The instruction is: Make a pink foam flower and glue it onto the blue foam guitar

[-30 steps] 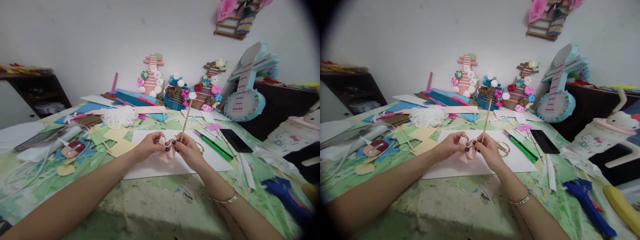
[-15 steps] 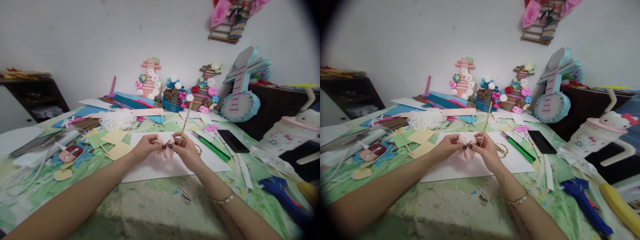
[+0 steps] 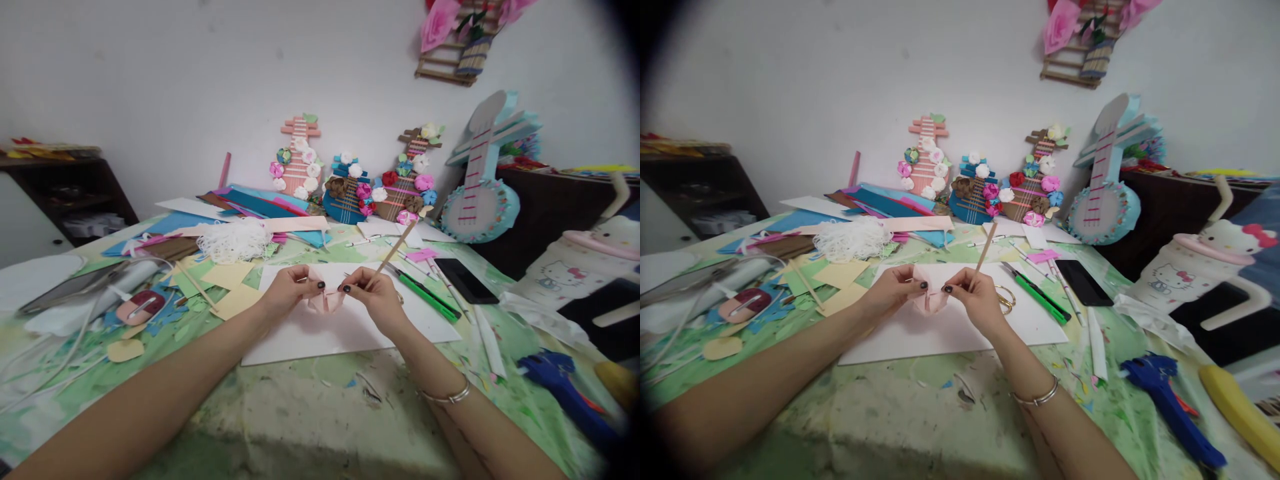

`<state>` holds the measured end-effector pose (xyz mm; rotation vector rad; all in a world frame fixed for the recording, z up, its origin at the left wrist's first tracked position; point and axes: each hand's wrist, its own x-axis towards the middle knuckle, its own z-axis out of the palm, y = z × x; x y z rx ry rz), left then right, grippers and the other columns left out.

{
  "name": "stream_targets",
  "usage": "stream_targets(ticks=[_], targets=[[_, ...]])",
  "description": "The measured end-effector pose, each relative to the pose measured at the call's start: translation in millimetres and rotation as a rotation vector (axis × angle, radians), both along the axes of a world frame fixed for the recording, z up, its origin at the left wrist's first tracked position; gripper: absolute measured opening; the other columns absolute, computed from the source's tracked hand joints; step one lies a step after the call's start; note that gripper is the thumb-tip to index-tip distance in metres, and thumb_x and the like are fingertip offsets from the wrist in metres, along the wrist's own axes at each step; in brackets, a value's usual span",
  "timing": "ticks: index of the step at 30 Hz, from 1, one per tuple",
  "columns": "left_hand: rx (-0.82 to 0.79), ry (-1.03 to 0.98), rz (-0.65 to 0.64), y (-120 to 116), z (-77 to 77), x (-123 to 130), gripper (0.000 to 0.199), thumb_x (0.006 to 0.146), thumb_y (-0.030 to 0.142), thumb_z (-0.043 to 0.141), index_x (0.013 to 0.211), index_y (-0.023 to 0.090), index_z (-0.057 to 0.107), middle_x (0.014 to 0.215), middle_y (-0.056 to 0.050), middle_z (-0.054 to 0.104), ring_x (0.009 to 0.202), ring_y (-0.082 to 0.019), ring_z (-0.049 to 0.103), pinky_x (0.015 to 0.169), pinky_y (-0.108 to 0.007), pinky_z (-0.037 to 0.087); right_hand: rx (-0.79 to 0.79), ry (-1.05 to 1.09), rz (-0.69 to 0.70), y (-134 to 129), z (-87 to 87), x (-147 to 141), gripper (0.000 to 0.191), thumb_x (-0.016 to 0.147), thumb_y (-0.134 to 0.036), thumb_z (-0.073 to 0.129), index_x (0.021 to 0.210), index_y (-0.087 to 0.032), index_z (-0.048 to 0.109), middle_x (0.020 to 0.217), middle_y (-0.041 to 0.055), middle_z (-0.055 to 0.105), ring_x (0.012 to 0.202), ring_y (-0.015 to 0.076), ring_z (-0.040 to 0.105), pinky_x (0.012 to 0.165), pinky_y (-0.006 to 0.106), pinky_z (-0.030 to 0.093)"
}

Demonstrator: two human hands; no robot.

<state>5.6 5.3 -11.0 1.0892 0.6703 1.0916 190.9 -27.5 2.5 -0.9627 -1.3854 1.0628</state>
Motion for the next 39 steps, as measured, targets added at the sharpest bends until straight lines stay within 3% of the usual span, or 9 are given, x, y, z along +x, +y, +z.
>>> stream_targets(ticks=[5,10,19,26,33,39], targets=[[0.104,0.07,-0.084,-2.9,-1.5,0.2,0.026,0.056,0.023,0.083,0.071,0.012,0.065,0.067,-0.001,0.066,0.06,-0.012,0.059,0.061,-0.024,0.045,-0.067,0.02,0.075,-3.1,1.7,-2.1,0.03,0.066,-0.045,0.073,0.075,-0.018,0.062,0.056,-0.0009,0.061,0.057,0.0137,0.059,0.062,0.03,0.048],[0.115,0.107,-0.179,-6.3,0.4,0.2,0.026,0.058,0.024,0.082,0.072,0.012,0.064,0.068,0.0,0.065,0.062,-0.011,0.059,0.061,-0.023,0.044,-0.053,-0.04,0.1,-4.9,0.9,-3.3,0.031,0.062,-0.037,0.076,0.083,-0.018,0.064,0.058,-0.0032,0.058,0.053,0.0106,0.054,0.053,0.025,0.043],[0.109,0.106,-0.215,-6.8,2.1,1.5,0.028,0.059,0.028,0.083,0.071,0.012,0.063,0.067,0.001,0.061,0.062,-0.011,0.057,0.061,-0.023,0.042,-0.08,-0.095,0.144,-3.7,-3.4,-2.9,0.034,0.059,-0.038,0.08,0.079,-0.017,0.06,0.071,-0.0004,0.061,0.053,0.009,0.051,0.051,0.024,0.041],[0.088,0.063,-0.26,-6.0,-0.8,0.8,0.032,0.061,0.035,0.082,0.075,0.012,0.065,0.068,-0.002,0.064,0.063,-0.012,0.059,0.064,-0.025,0.044,-0.055,-0.081,0.142,-2.7,-4.2,-2.8,0.031,0.062,-0.035,0.079,0.078,-0.018,0.059,0.055,-0.0059,0.05,0.048,0.0072,0.042,0.046,0.02,0.033],[0.051,0.057,-0.247,-7.6,1.8,1.3,0.034,0.056,0.034,0.084,0.074,0.012,0.064,0.067,-0.002,0.065,0.062,-0.013,0.06,0.062,-0.025,0.046,-0.04,-0.036,0.112,-3.7,-4.1,-4.4,0.036,0.057,-0.036,0.082,0.077,-0.019,0.057,0.066,-0.0035,0.056,0.051,0.0081,0.046,0.048,0.022,0.037],[0.03,0.047,-0.252,-8.6,2.7,1.5,0.034,0.058,0.034,0.083,0.075,0.012,0.064,0.068,-0.002,0.066,0.061,-0.012,0.06,0.062,-0.024,0.046,-0.029,-0.05,0.13,-3.7,-4.3,-4.5,0.032,0.06,-0.034,0.08,0.076,-0.018,0.058,0.061,-0.0046,0.053,0.051,0.0077,0.045,0.047,0.021,0.036]])
